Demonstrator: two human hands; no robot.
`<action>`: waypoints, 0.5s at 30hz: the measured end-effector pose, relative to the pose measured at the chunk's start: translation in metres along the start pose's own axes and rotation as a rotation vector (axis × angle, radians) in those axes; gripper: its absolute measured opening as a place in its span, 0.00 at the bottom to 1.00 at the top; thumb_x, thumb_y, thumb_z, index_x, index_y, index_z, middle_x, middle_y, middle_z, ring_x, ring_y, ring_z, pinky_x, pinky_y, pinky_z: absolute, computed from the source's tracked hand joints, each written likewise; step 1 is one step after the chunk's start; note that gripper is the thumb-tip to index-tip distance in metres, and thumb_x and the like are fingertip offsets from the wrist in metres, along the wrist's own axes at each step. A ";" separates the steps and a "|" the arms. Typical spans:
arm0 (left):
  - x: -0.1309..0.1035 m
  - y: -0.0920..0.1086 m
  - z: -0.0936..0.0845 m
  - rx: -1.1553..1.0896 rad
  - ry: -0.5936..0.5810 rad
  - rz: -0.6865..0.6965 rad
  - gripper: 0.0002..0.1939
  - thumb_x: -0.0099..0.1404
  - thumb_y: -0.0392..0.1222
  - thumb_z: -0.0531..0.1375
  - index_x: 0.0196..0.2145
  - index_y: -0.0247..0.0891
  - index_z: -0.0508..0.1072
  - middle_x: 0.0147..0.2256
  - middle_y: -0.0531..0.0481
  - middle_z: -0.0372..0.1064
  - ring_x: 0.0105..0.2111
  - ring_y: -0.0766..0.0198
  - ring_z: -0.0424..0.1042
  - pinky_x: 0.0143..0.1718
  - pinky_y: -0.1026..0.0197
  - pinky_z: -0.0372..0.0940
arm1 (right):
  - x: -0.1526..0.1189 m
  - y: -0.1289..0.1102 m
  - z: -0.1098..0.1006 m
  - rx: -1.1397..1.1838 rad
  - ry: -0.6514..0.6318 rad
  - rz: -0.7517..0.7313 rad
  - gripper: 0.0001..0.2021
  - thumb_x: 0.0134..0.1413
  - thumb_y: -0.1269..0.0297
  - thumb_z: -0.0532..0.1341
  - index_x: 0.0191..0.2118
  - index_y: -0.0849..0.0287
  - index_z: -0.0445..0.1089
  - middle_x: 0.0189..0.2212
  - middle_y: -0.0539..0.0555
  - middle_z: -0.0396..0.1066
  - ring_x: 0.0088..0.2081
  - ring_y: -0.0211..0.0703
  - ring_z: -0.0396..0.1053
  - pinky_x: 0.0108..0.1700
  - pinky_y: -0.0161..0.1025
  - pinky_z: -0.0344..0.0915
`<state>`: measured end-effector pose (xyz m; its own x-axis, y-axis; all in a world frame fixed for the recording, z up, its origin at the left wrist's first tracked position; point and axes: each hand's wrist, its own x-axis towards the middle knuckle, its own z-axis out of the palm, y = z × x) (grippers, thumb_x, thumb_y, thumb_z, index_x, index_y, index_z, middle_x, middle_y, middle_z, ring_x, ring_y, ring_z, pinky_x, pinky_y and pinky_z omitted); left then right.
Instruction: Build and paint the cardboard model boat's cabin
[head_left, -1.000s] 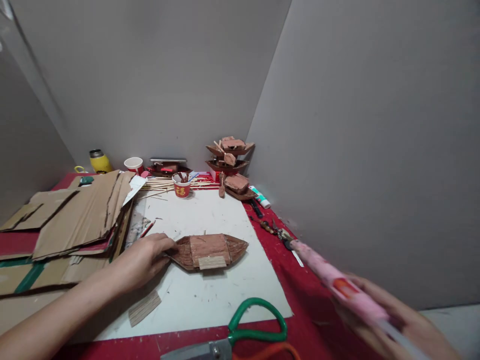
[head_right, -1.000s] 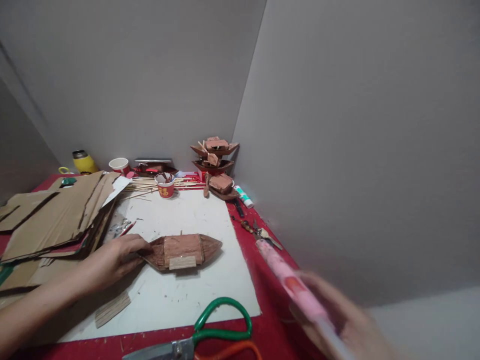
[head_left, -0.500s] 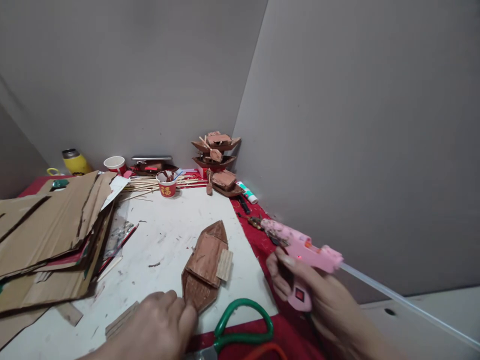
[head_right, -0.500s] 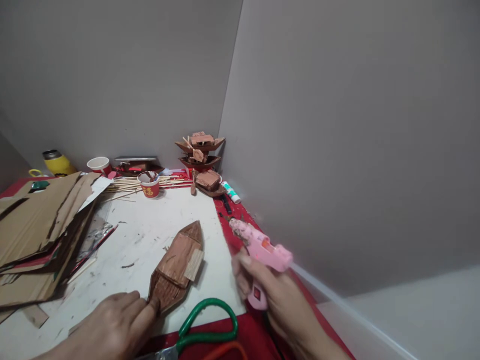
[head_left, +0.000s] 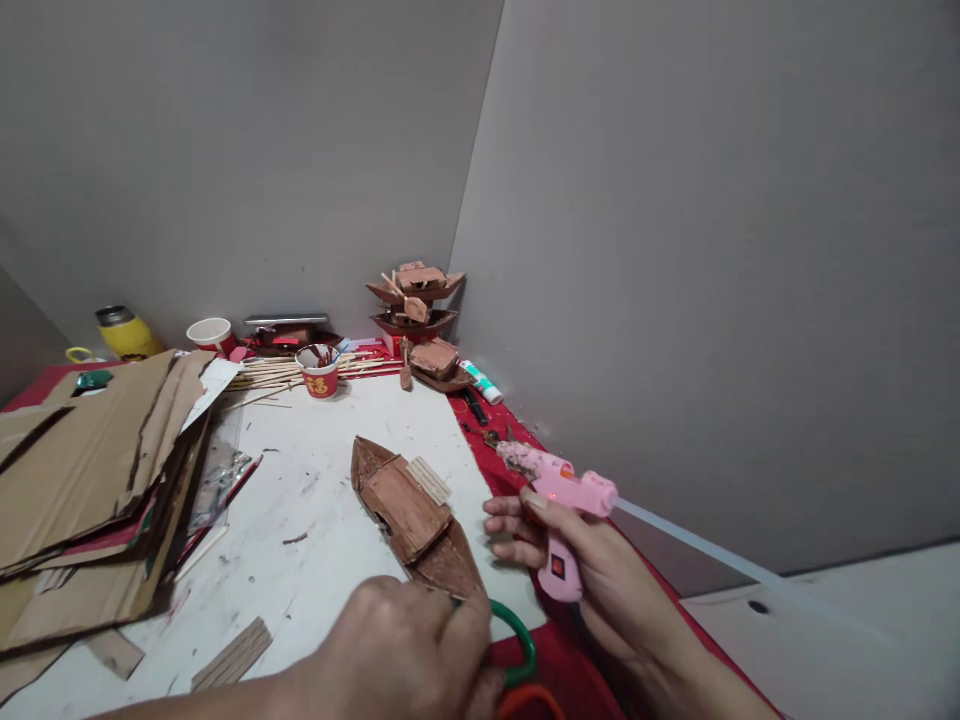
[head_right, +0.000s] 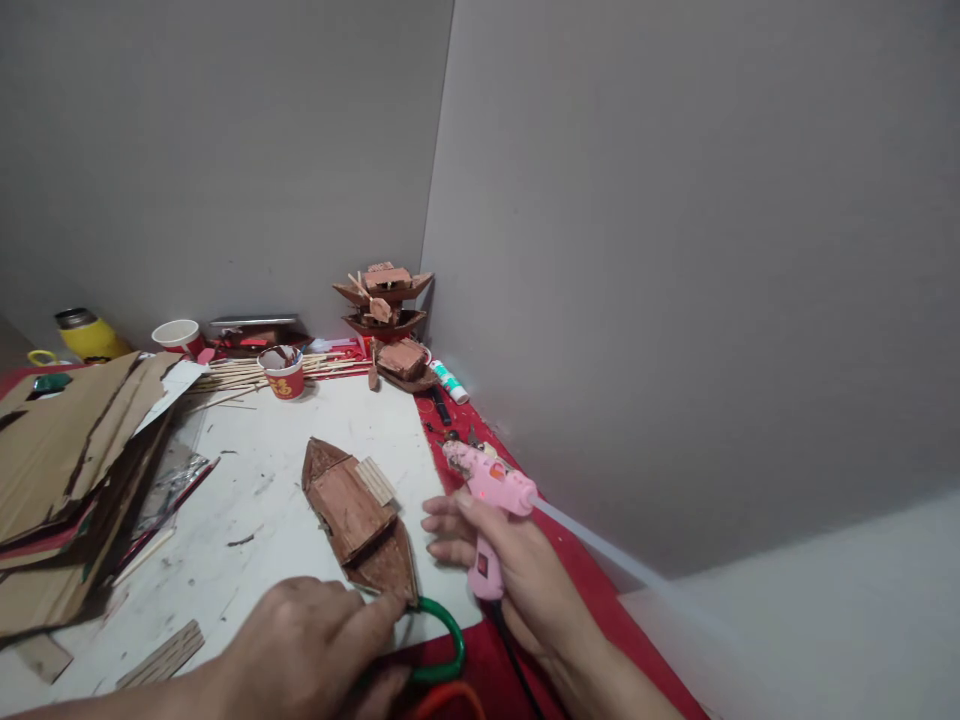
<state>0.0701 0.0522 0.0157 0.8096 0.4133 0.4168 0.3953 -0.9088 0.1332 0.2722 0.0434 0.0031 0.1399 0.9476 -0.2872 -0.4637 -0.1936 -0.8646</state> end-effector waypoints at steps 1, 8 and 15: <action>-0.001 -0.008 -0.010 -0.072 0.020 -0.052 0.09 0.64 0.41 0.55 0.34 0.37 0.73 0.21 0.49 0.72 0.17 0.61 0.69 0.17 0.60 0.61 | 0.000 0.001 -0.001 0.007 0.005 -0.005 0.12 0.49 0.59 0.69 0.35 0.64 0.77 0.35 0.58 0.77 0.35 0.43 0.74 0.35 0.35 0.74; 0.002 -0.121 -0.041 -0.340 0.136 -0.638 0.25 0.66 0.52 0.52 0.55 0.35 0.67 0.58 0.38 0.64 0.59 0.50 0.60 0.61 0.46 0.51 | -0.013 0.005 -0.006 0.082 0.064 -0.006 0.11 0.52 0.60 0.67 0.38 0.63 0.77 0.42 0.59 0.76 0.44 0.49 0.73 0.42 0.41 0.75; 0.017 -0.141 -0.016 -0.624 -0.046 -0.667 0.27 0.68 0.58 0.47 0.51 0.38 0.73 0.52 0.45 0.72 0.52 0.55 0.70 0.55 0.55 0.61 | -0.039 0.008 0.001 0.125 0.077 0.097 0.17 0.49 0.56 0.69 0.42 0.61 0.77 0.49 0.63 0.74 0.56 0.62 0.65 0.45 0.51 0.74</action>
<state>0.0210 0.1870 0.0189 0.5189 0.8537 0.0447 0.4919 -0.3409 0.8011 0.2623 0.0057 0.0082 0.1535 0.9030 -0.4013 -0.5831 -0.2451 -0.7746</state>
